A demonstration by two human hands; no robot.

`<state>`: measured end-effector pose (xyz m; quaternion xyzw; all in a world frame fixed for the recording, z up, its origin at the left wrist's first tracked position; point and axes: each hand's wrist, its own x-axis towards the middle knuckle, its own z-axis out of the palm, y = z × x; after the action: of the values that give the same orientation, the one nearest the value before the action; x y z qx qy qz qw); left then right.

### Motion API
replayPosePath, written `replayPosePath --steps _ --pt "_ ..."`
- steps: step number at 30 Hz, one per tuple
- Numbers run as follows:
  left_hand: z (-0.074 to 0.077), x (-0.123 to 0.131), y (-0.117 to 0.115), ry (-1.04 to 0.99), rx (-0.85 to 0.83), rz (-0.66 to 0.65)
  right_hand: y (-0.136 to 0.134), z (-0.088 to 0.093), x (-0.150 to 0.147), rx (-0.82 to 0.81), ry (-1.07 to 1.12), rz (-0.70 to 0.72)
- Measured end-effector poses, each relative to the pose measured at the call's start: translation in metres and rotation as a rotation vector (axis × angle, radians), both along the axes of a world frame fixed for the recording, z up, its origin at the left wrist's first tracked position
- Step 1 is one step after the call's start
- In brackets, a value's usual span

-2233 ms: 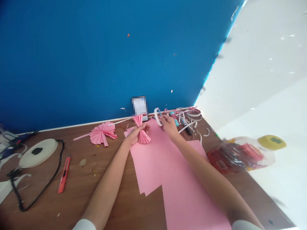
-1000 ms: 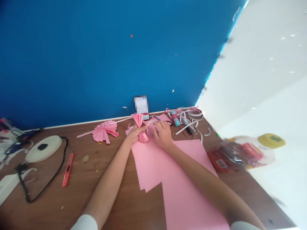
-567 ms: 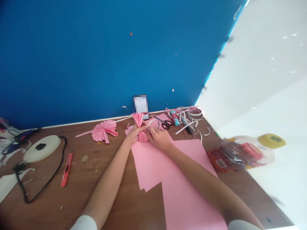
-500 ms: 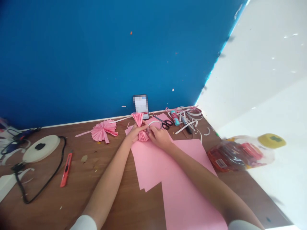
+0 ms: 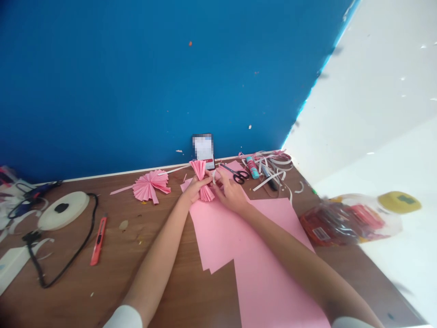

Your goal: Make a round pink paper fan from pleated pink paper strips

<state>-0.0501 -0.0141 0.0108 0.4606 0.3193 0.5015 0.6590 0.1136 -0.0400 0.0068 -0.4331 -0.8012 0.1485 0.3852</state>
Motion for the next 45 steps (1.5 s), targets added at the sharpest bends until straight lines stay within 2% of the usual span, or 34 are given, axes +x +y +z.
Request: replayPosePath --steps 3,8,11,21,28,33,36,40,43,45 --pt "0.001 0.001 -0.001 -0.014 -0.010 0.002 0.002 -0.005 0.000 0.057 -0.123 -0.008" --pt "0.005 0.001 -0.004 -0.016 0.007 -0.019 0.007 -0.013 0.001 0.173 -0.193 -0.185" --pt "0.005 0.000 -0.004 -0.009 0.004 -0.002 0.008 -0.014 0.002 0.213 -0.209 -0.241" --pt "-0.003 -0.002 -0.002 0.010 0.002 0.032 0.009 -0.018 0.001 0.231 -0.210 -0.276" --pt "-0.003 -0.002 -0.002 -0.058 -0.029 -0.005 0.011 -0.017 0.010 0.319 -0.312 -0.203" --pt "0.004 0.000 -0.004 -0.107 -0.048 -0.080 0.009 -0.016 0.014 0.469 -0.435 -0.247" --pt "0.000 -0.001 0.000 -0.127 -0.070 -0.076 0.008 -0.016 0.012 0.514 -0.450 -0.228" --pt "-0.010 -0.002 0.007 -0.130 -0.080 0.030 0.006 -0.013 0.007 0.420 -0.367 -0.306" --pt "-0.011 0.000 0.009 -0.093 -0.024 0.097 0.004 -0.004 0.003 0.259 -0.215 -0.408" --pt "-0.009 0.003 0.007 -0.064 0.021 0.114 0.002 0.005 0.001 0.144 -0.124 -0.415"
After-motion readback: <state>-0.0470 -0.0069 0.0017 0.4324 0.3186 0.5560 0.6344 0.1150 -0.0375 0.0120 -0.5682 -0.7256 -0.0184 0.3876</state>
